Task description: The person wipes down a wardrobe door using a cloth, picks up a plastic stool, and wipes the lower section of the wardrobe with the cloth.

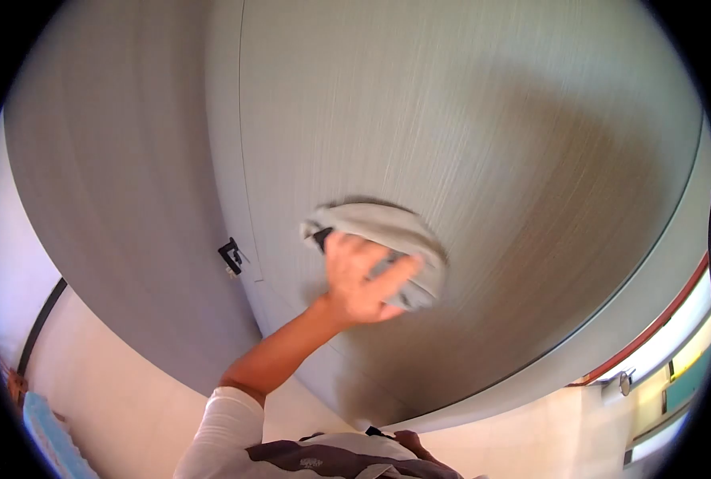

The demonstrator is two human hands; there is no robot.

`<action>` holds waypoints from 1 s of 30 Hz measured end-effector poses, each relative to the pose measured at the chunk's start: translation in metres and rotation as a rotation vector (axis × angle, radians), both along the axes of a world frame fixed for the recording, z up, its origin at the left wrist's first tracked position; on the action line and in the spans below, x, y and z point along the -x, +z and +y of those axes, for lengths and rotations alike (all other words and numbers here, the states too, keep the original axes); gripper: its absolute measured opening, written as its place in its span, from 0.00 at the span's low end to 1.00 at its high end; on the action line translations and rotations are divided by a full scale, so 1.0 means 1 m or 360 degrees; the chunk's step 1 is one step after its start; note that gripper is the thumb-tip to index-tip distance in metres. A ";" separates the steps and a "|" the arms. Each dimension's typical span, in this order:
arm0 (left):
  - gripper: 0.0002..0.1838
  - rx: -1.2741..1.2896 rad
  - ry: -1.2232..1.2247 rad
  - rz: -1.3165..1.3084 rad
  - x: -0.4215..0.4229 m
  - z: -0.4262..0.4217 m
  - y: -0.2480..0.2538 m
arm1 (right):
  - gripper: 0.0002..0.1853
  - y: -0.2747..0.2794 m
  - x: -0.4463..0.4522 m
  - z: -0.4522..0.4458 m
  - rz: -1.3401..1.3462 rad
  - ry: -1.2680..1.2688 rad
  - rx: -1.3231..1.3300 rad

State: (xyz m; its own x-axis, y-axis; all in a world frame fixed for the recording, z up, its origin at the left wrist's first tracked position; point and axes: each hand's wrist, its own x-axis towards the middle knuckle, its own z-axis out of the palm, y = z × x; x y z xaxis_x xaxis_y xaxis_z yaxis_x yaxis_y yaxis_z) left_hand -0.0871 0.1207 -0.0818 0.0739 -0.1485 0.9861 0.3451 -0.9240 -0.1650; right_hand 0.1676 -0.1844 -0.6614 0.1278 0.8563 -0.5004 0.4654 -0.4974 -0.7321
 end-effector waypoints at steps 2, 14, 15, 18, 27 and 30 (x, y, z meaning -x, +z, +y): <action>0.21 -0.0226 -0.0045 0.0054 -0.009 0.007 0.027 | 0.11 0.009 0.003 0.023 0.0228 -0.0079 -0.0330; 0.20 0.0539 0.0233 -0.1015 0.095 0.190 0.028 | 0.19 0.006 0.030 0.012 -0.0584 0.0535 -0.0089; 0.19 0.0791 0.0307 -0.1152 0.101 0.202 0.008 | 0.19 0.007 0.028 0.009 -0.0613 0.0553 -0.0068; 0.20 0.1224 0.0449 -0.1343 0.105 0.219 -0.080 | 0.19 0.008 0.024 0.003 -0.0706 0.0623 -0.0013; 0.19 0.1352 0.0020 -0.1152 0.046 0.082 -0.153 | 0.18 0.015 0.034 0.013 -0.1072 0.0828 0.0195; 0.19 0.0960 -0.0171 -0.0627 0.046 0.056 -0.100 | 0.16 0.033 0.044 0.028 -0.0913 0.0734 0.0026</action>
